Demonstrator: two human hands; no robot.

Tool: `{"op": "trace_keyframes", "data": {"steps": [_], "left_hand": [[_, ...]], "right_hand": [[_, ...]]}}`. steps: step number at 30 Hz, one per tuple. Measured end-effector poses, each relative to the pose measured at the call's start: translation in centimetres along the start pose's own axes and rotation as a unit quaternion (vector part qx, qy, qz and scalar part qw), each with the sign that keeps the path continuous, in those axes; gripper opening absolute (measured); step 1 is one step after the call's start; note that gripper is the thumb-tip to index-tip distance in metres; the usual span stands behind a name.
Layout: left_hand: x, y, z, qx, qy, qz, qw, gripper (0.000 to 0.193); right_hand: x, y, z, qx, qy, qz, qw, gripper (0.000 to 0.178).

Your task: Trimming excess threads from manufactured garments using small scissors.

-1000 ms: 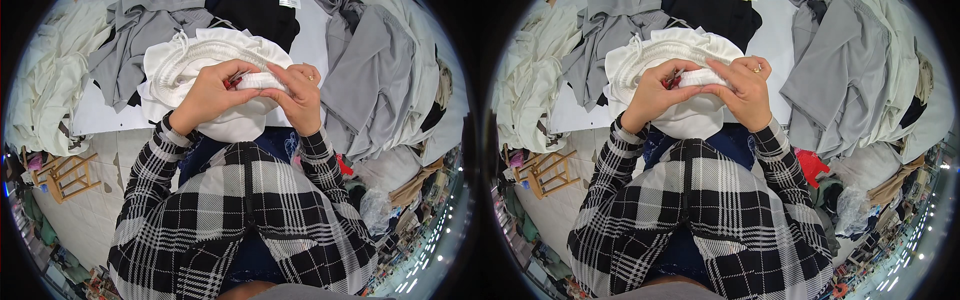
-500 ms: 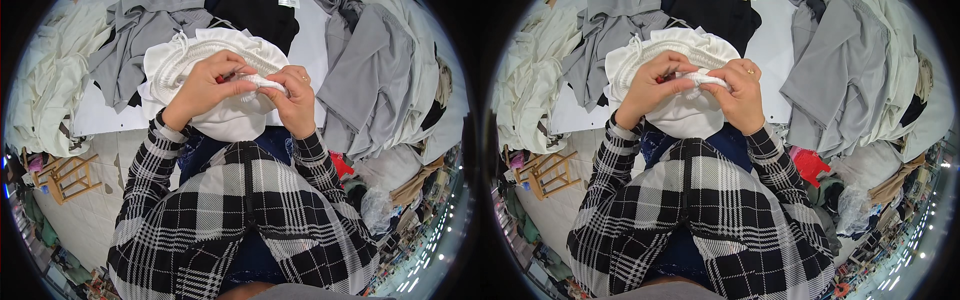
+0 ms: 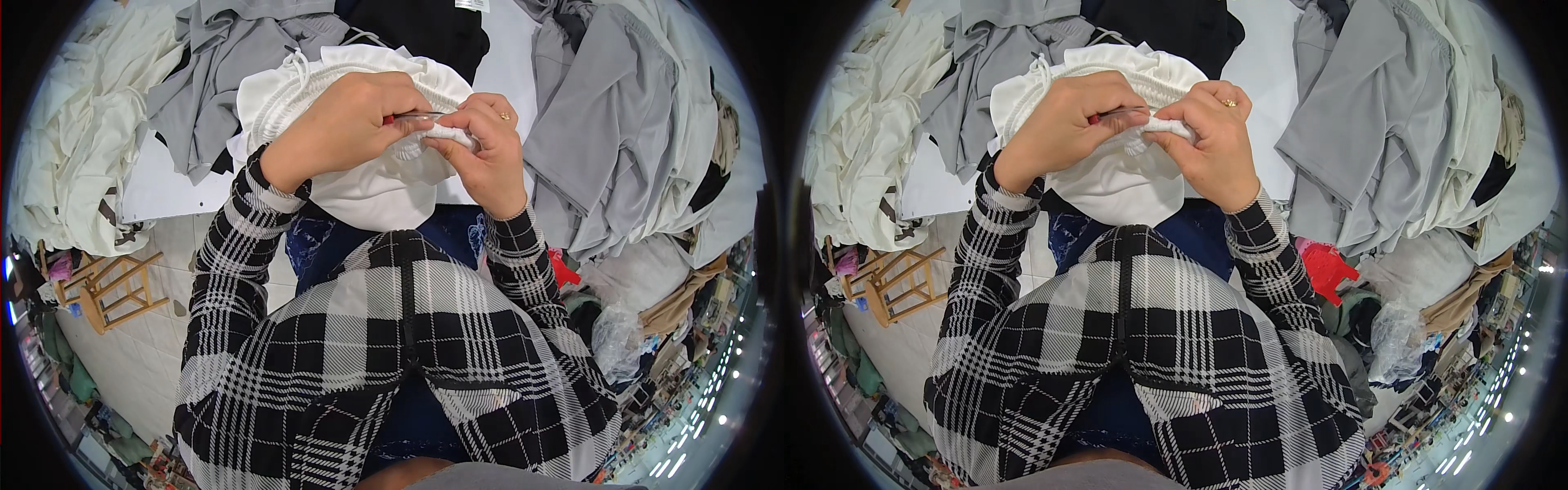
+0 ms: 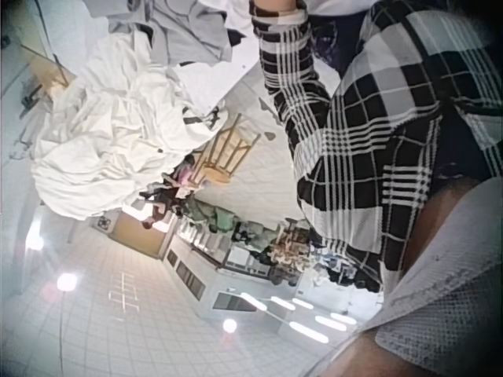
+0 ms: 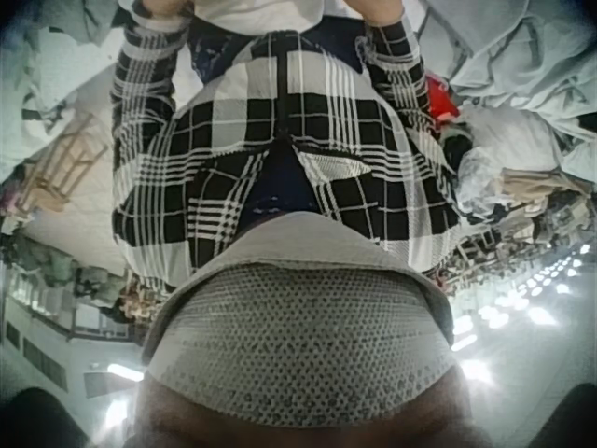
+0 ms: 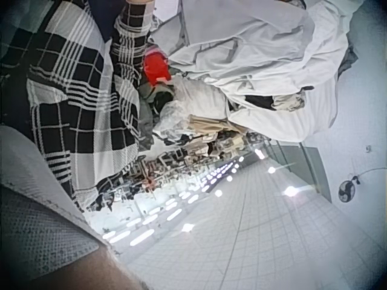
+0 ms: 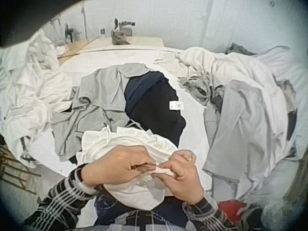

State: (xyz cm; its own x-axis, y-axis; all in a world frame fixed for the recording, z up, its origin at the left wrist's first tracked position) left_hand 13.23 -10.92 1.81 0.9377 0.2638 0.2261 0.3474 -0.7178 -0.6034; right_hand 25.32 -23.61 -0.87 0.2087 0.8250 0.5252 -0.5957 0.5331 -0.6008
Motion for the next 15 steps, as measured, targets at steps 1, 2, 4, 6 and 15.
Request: {"op": "trace_keyframes", "data": {"steps": [1,2,4,6,15], "left_hand": [[0.0,0.2,0.0,0.021,0.026,-0.006,0.999,0.009],[0.0,0.3,-0.1,0.042,0.053,-0.013,0.998,0.010],[0.2,0.6,0.1,0.059,0.059,-0.012,0.996,0.012],[0.2,0.9,0.3,0.076,0.065,-0.011,0.995,0.014],[-0.4,0.4,1.3,-0.150,-0.121,-0.003,0.981,0.024]], "right_hand": [[0.1,-0.1,-0.1,0.000,0.000,-0.001,1.000,0.018],[0.3,-0.1,-0.2,0.007,0.001,0.010,1.000,0.019],[0.4,-0.1,-0.4,0.014,0.003,0.021,1.000,0.019],[0.4,-0.1,-0.7,0.040,0.021,0.030,0.999,0.019],[0.4,-0.3,-1.2,0.089,0.039,0.007,0.995,0.020]]}}
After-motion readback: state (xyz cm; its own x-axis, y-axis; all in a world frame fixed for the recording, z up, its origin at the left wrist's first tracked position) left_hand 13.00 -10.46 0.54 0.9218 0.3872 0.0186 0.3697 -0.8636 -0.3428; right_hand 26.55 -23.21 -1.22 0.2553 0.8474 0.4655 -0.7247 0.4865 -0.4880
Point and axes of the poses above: each hand's wrist, its own x-axis towards the middle knuckle, its own y-axis out of the palm, z = x × y, the point moved 3 cm from there along x, towards the middle knuckle, and after that the axes turned 5 degrees about -y, right-handed, at the moved point
